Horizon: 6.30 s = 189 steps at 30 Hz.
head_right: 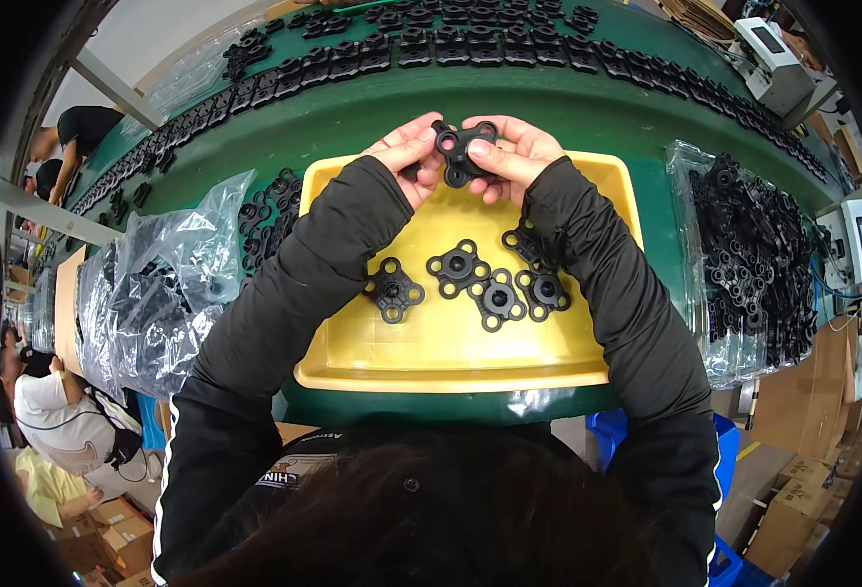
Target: The person assembles plastic parts by picking components from plastic bags and a tray, and pressing small round pieces into plastic brackets by hand.
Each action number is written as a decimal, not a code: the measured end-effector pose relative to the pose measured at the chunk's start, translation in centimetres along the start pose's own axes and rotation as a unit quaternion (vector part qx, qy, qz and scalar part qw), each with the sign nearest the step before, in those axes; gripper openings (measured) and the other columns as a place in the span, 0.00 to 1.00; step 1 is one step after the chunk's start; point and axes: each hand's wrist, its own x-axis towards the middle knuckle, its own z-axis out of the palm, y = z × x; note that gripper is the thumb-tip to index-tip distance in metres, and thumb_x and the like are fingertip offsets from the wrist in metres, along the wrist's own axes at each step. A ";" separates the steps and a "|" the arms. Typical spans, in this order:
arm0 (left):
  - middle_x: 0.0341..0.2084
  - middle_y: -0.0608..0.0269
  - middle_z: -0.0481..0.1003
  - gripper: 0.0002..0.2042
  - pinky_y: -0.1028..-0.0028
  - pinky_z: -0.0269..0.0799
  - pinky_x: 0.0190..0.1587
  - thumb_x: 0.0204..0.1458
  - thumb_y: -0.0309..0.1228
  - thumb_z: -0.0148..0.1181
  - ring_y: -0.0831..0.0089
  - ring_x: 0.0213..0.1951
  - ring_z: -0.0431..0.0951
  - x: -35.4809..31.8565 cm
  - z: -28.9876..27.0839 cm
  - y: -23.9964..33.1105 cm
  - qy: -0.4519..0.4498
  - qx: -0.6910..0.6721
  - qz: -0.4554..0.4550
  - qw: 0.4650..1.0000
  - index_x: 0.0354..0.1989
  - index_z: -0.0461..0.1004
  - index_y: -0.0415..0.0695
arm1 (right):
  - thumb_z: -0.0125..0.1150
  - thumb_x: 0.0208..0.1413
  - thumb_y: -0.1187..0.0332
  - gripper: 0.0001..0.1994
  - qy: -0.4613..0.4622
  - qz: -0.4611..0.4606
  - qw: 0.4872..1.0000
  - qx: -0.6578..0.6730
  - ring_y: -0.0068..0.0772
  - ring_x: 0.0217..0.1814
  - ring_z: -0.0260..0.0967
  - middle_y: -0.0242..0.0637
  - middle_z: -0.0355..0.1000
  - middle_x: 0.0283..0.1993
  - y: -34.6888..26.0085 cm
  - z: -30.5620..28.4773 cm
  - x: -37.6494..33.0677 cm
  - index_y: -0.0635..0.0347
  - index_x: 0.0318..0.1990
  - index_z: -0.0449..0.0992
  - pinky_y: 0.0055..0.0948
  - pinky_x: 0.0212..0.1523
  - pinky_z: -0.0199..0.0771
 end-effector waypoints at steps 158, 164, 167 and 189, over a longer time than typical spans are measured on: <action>0.33 0.53 0.67 0.09 0.85 0.62 0.23 0.46 0.24 0.49 0.68 0.33 0.67 -13.5 -1.2 18.2 0.039 -0.194 0.148 0.969 0.36 0.64 0.35 | 0.51 0.49 0.69 0.16 0.051 -0.011 0.999 0.004 0.28 0.18 0.62 0.43 0.65 0.32 -0.3 -0.9 0.5 0.66 0.44 0.62 0.19 0.14 0.62; 0.28 0.58 0.69 0.06 0.90 0.59 0.17 0.46 0.26 0.52 0.74 0.32 0.68 -2.1 4.0 8.6 -0.085 -0.017 0.025 0.996 0.33 0.67 0.39 | 0.56 0.46 0.70 0.19 0.050 -0.067 0.996 -0.024 0.21 0.17 0.59 0.40 0.64 0.29 -0.3 -1.1 0.3 0.65 0.45 0.61 0.15 0.14 0.60; 0.27 0.60 0.69 0.08 0.91 0.59 0.18 0.46 0.28 0.53 0.78 0.28 0.68 -0.1 3.7 2.9 -0.037 -0.039 -0.007 0.999 0.35 0.67 0.41 | 0.56 0.46 0.69 0.19 0.071 -0.069 0.995 -0.003 0.21 0.17 0.59 0.40 0.64 0.29 -1.0 -1.0 -0.2 0.65 0.45 0.62 0.15 0.14 0.61; 0.16 0.67 0.69 0.10 0.88 0.54 0.12 0.45 0.30 0.55 0.84 0.12 0.63 -0.4 4.4 -0.8 0.084 0.371 0.142 0.914 0.36 0.71 0.42 | 0.56 0.46 0.70 0.17 -0.028 -0.067 0.996 0.059 0.21 0.20 0.61 0.40 0.67 0.30 -1.1 -1.4 -0.1 0.66 0.43 0.64 0.12 0.18 0.64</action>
